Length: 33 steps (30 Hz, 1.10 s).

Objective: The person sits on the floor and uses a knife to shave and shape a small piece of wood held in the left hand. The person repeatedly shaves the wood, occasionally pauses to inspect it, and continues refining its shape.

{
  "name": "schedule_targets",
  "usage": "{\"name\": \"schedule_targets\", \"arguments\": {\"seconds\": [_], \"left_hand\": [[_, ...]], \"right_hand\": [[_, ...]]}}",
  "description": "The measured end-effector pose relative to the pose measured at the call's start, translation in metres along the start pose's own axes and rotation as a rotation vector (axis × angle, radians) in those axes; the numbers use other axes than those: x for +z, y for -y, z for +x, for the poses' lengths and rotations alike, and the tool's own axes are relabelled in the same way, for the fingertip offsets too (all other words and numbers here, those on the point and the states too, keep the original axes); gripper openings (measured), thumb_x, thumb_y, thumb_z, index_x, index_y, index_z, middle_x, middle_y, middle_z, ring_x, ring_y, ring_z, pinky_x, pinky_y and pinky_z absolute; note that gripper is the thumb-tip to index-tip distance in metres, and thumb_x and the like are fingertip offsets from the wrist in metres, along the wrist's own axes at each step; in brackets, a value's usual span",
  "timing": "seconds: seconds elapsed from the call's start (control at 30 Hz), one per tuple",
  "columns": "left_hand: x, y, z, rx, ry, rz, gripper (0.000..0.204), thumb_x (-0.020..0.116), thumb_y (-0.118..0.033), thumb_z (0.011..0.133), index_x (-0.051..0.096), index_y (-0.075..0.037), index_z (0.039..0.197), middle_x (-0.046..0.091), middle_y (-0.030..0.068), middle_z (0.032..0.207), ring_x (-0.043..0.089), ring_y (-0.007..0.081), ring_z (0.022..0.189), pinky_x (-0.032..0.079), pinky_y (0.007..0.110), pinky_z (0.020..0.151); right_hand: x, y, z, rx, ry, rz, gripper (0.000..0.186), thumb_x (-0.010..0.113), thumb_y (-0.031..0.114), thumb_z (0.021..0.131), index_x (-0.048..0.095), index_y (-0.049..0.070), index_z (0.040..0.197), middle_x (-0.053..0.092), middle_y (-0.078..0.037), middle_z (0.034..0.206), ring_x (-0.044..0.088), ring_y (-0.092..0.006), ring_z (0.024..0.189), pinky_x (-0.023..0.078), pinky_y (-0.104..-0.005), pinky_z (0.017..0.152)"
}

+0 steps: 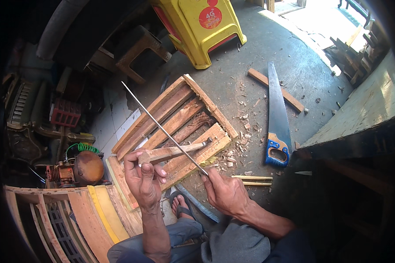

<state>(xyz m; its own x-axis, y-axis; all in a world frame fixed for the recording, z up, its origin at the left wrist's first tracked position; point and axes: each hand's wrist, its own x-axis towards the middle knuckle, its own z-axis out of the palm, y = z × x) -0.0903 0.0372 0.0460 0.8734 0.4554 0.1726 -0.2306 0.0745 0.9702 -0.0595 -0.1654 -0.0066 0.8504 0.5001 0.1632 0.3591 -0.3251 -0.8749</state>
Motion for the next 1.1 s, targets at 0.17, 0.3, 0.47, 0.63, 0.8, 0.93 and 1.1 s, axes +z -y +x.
{"name": "schedule_targets", "arguments": {"seconds": [0.17,0.3,0.47,0.63,0.8,0.93,1.1], "left_hand": [[-0.001,0.022,-0.004,0.081,0.002,0.003,0.035,0.069,-0.012,0.097,0.047,-0.002,0.122,0.052,0.0156,0.124,0.065,0.0155,0.068,0.053,0.023,0.051],[0.002,0.023,-0.011,0.115,0.007,0.087,0.041,0.071,-0.027,0.097,0.047,-0.005,0.122,0.053,0.0151,0.121,0.062,0.0134,0.065,0.048,0.023,0.047],[0.008,0.023,-0.010,0.101,-0.001,0.077,0.041,0.071,-0.027,0.097,0.046,-0.005,0.120,0.053,0.0143,0.120,0.062,0.0138,0.065,0.048,0.023,0.048],[-0.004,0.026,-0.012,0.125,-0.038,0.066,0.040,0.072,-0.024,0.096,0.046,-0.005,0.120,0.052,0.0122,0.120,0.063,0.0144,0.067,0.048,0.024,0.049],[0.005,0.020,-0.017,0.063,-0.027,-0.038,0.039,0.074,-0.009,0.093,0.045,-0.002,0.118,0.052,0.0149,0.120,0.065,0.0150,0.072,0.051,0.025,0.053],[-0.004,0.028,-0.016,0.073,-0.041,-0.018,0.041,0.075,-0.015,0.093,0.045,-0.004,0.118,0.052,0.0137,0.121,0.064,0.0148,0.071,0.051,0.023,0.052],[-0.005,0.024,-0.019,0.103,-0.041,0.073,0.045,0.078,-0.025,0.091,0.047,-0.006,0.118,0.054,0.0125,0.120,0.064,0.0150,0.069,0.049,0.023,0.049]], "right_hand": [[-0.015,0.005,0.007,-0.042,-0.101,0.048,0.011,0.061,0.011,0.097,0.055,0.003,0.099,0.062,-0.018,0.066,0.065,-0.0395,0.058,0.049,-0.0483,0.049],[-0.016,0.000,0.007,0.040,0.140,-0.141,0.012,0.063,0.008,0.095,0.052,0.003,0.097,0.062,-0.017,0.066,0.064,-0.0383,0.054,0.049,-0.0483,0.048],[-0.006,0.004,0.000,-0.056,-0.089,0.080,0.014,0.059,0.012,0.097,0.048,0.003,0.094,0.063,-0.021,0.069,0.064,-0.0435,0.058,0.049,-0.0529,0.049],[-0.019,0.017,0.016,-0.025,0.080,-0.065,0.017,0.061,0.013,0.095,0.048,0.003,0.095,0.064,-0.022,0.069,0.065,-0.0450,0.061,0.051,-0.0526,0.052],[-0.008,-0.001,0.010,0.055,0.195,-0.171,0.013,0.063,0.010,0.095,0.052,0.003,0.098,0.063,-0.019,0.068,0.065,-0.0419,0.060,0.051,-0.0488,0.051],[-0.017,0.019,0.012,-0.021,0.014,-0.013,0.014,0.061,0.013,0.097,0.050,0.004,0.096,0.064,-0.021,0.070,0.065,-0.0445,0.063,0.051,-0.0527,0.053],[-0.011,0.005,0.010,-0.009,0.160,-0.216,0.014,0.065,0.008,0.094,0.053,0.002,0.097,0.063,-0.018,0.068,0.065,-0.0387,0.057,0.050,-0.0487,0.050]]}}
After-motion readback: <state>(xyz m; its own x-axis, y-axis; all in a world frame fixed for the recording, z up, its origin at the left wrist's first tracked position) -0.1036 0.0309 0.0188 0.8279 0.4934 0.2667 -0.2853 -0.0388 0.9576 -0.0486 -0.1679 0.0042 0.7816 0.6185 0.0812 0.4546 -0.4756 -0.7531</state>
